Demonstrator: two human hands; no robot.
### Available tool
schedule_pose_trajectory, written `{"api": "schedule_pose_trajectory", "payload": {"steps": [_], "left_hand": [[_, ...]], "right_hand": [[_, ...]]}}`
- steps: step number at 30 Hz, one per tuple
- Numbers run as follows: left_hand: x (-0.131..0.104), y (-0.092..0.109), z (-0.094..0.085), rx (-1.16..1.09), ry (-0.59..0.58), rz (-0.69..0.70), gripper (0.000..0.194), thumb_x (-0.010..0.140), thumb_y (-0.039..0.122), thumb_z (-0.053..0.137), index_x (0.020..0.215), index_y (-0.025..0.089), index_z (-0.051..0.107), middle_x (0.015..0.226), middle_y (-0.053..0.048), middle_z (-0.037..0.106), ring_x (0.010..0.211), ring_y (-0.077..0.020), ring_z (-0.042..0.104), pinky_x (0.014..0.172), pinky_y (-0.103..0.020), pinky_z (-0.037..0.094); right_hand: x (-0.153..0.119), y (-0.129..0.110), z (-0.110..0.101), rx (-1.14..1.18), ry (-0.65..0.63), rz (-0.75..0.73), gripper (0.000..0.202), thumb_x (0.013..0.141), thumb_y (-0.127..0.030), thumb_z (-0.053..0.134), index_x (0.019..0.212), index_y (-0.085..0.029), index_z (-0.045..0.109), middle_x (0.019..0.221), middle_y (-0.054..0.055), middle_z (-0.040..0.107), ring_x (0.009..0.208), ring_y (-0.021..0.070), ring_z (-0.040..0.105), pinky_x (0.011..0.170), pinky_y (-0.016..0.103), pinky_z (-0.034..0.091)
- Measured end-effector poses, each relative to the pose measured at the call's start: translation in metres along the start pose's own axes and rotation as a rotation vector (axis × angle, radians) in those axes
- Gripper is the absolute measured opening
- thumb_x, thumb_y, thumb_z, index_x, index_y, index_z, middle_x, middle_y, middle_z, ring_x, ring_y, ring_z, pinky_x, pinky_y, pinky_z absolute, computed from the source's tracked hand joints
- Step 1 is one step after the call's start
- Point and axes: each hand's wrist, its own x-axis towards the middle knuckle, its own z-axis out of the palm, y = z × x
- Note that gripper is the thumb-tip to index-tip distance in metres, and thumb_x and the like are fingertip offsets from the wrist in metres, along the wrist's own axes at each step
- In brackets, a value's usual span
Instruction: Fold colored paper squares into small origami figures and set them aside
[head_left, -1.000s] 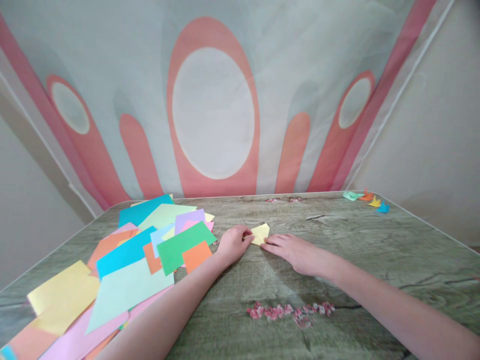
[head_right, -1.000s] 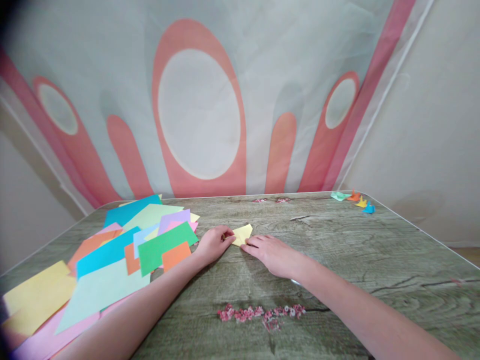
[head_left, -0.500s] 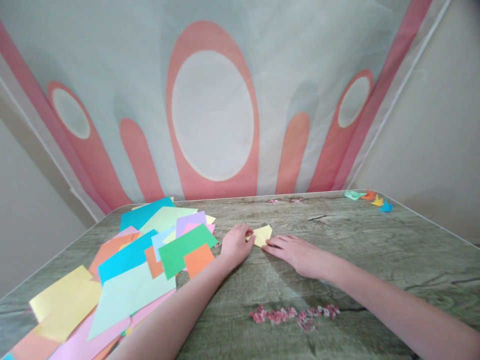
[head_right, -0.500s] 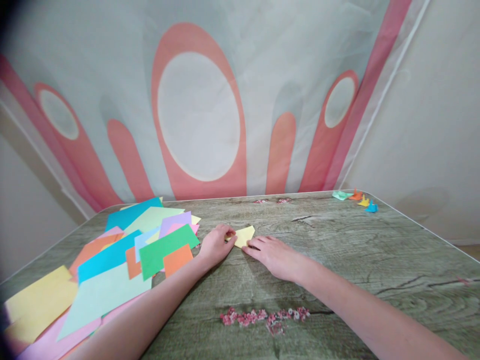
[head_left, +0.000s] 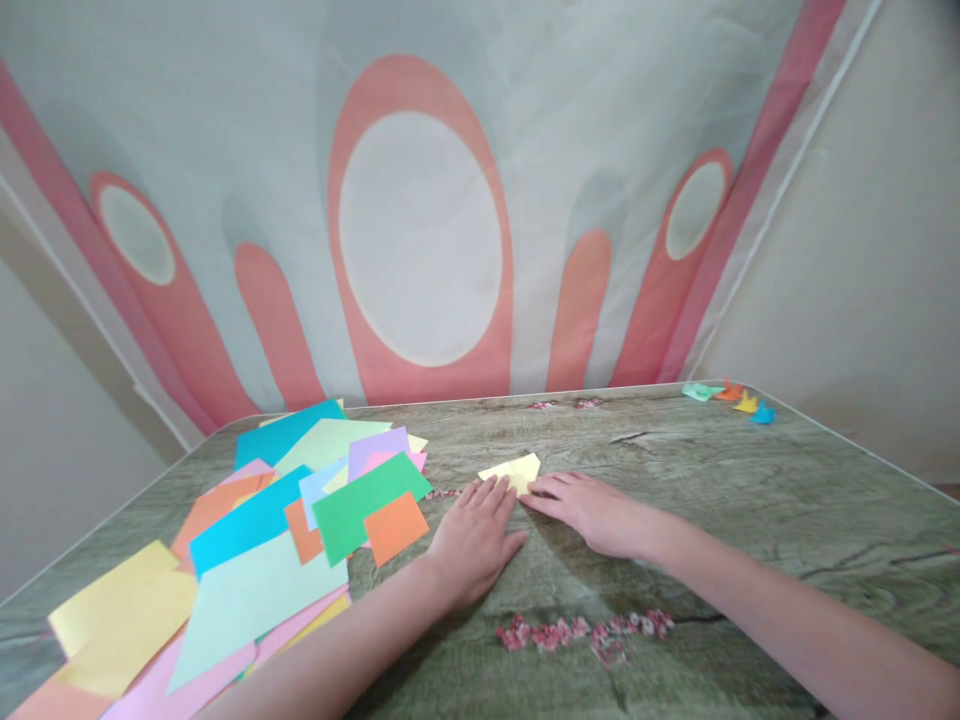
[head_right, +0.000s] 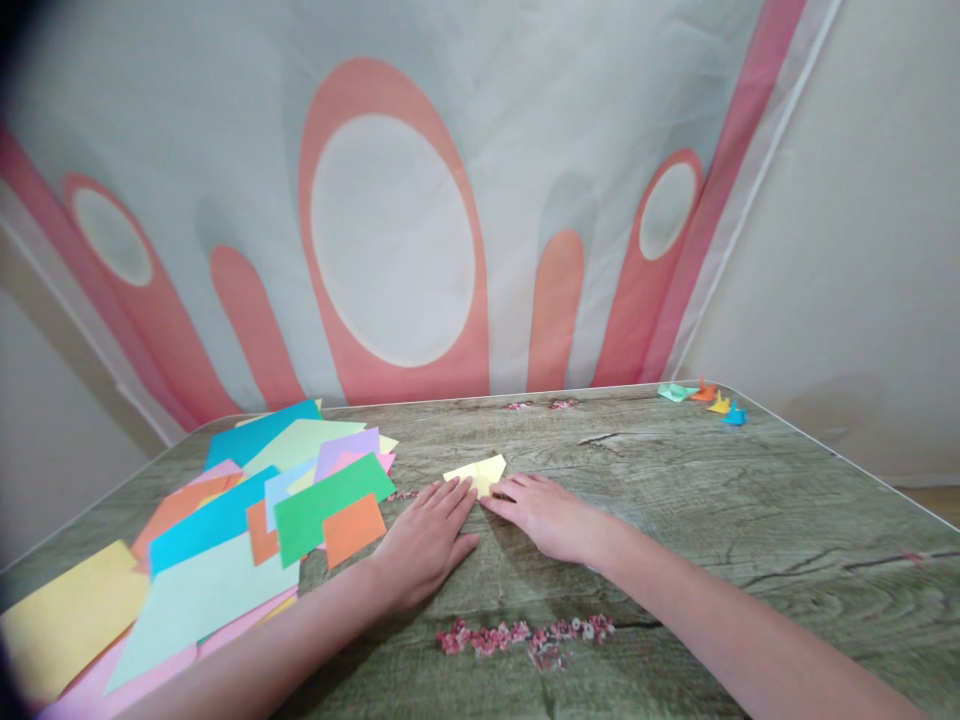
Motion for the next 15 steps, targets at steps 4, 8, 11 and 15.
{"api": "schedule_pose_trajectory", "payload": {"steps": [4, 8, 11, 15], "left_hand": [[-0.0015, -0.0026, 0.0063, -0.007, -0.012, -0.001, 0.062, 0.089, 0.054, 0.020, 0.136, 0.016, 0.030, 0.143, -0.009, 0.030, 0.132, -0.0233, 0.023, 0.107, -0.040, 0.017], [-0.0008, -0.0039, 0.0074, -0.031, -0.020, 0.004, 0.065, 0.088, 0.058, 0.020, 0.137, 0.017, 0.030, 0.143, -0.009, 0.028, 0.133, -0.0234, 0.020, 0.108, -0.040, 0.016], [-0.0017, -0.0030, 0.0077, -0.041, -0.020, -0.005, 0.065, 0.087, 0.059, 0.020, 0.136, 0.017, 0.030, 0.144, -0.009, 0.028, 0.133, -0.0238, 0.021, 0.107, -0.040, 0.015], [-0.0026, -0.0023, 0.0084, -0.050, -0.022, -0.020, 0.066, 0.087, 0.059, 0.020, 0.137, 0.016, 0.029, 0.143, -0.010, 0.028, 0.132, -0.0244, 0.022, 0.106, -0.041, 0.017]], "right_hand": [[-0.0007, 0.0003, -0.0002, 0.014, -0.006, 0.004, 0.066, 0.073, 0.001, 0.042, 0.134, -0.023, 0.037, 0.131, 0.009, 0.045, 0.119, 0.0213, 0.039, 0.098, 0.039, 0.034], [-0.0018, 0.0035, 0.0030, 0.038, -0.006, 0.015, 0.070, 0.071, 0.003, 0.041, 0.135, -0.025, 0.035, 0.133, 0.007, 0.044, 0.122, 0.0198, 0.036, 0.100, 0.038, 0.032], [-0.0025, 0.0064, 0.0062, 0.061, 0.000, 0.027, 0.072, 0.069, 0.004, 0.041, 0.135, -0.022, 0.034, 0.133, 0.009, 0.043, 0.122, 0.0190, 0.036, 0.100, 0.037, 0.031], [-0.0034, 0.0087, 0.0079, 0.070, 0.000, 0.019, 0.072, 0.066, 0.005, 0.041, 0.134, -0.020, 0.037, 0.133, 0.009, 0.043, 0.122, 0.0194, 0.036, 0.101, 0.038, 0.030]]}}
